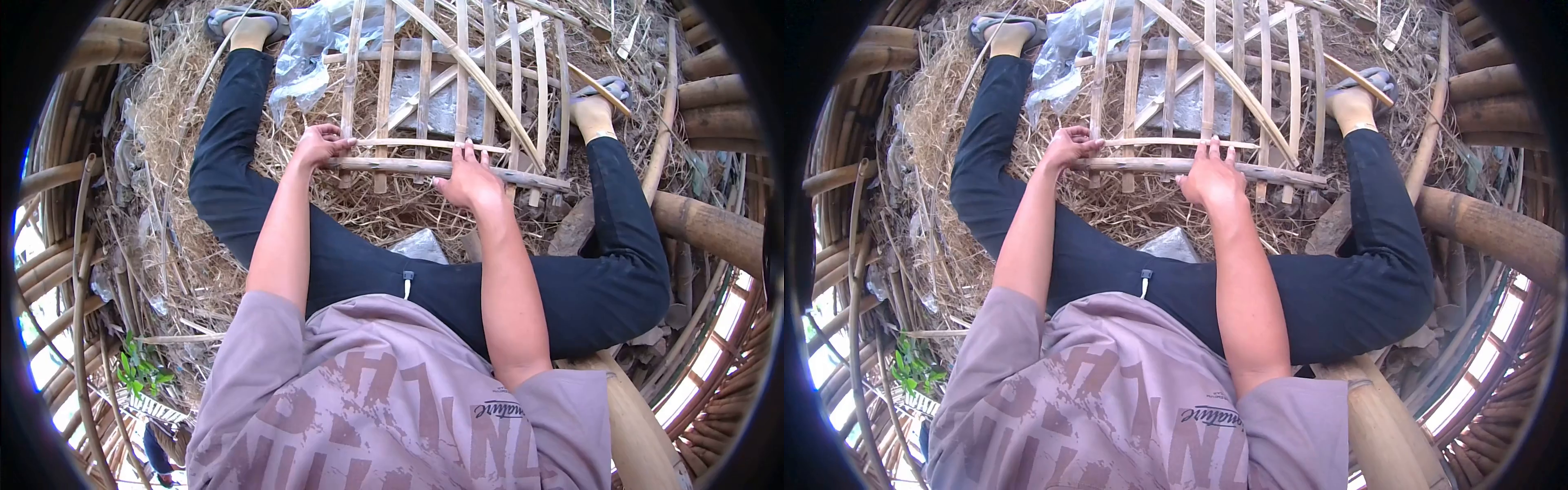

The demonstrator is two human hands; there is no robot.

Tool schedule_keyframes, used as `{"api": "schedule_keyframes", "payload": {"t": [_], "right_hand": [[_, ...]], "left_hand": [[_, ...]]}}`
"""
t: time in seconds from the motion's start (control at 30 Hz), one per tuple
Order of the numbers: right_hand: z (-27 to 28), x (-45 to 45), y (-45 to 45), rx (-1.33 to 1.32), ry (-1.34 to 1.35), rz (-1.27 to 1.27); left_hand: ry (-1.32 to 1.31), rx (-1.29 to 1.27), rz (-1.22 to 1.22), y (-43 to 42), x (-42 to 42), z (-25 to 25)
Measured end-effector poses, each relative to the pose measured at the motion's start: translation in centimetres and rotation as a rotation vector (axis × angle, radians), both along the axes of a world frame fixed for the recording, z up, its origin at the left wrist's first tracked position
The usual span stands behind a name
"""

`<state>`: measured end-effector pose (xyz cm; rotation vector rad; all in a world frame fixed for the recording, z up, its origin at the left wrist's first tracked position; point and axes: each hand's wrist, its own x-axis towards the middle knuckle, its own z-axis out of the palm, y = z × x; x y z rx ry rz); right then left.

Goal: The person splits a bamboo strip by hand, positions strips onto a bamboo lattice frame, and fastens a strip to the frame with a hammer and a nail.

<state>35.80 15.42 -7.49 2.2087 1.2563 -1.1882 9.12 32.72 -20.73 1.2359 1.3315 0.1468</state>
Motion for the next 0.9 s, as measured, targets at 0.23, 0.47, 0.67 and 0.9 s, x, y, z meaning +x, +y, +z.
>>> {"api": "schedule_keyframes", "payload": {"t": [0.23,0.47,0.67,0.9], "right_hand": [[3.0,2.5,0.5,0.358,-0.111,-0.280],[0.8,9.7,-1.6,0.418,-0.520,-0.675],[-2.0,10.9,-1.9,0.202,-0.400,-0.734],[-5.7,11.3,-2.6,0.198,-0.362,-0.770]], "left_hand": [[0.020,-0.001,-0.028,0.2,0.1,0.7],[0.060,0.064,-0.048,0.2,-0.1,0.1],[0.041,-0.010,-0.109,0.8,-0.2,0.5],[0.054,0.045,-0.118,0.5,-0.1,0.8]]}}
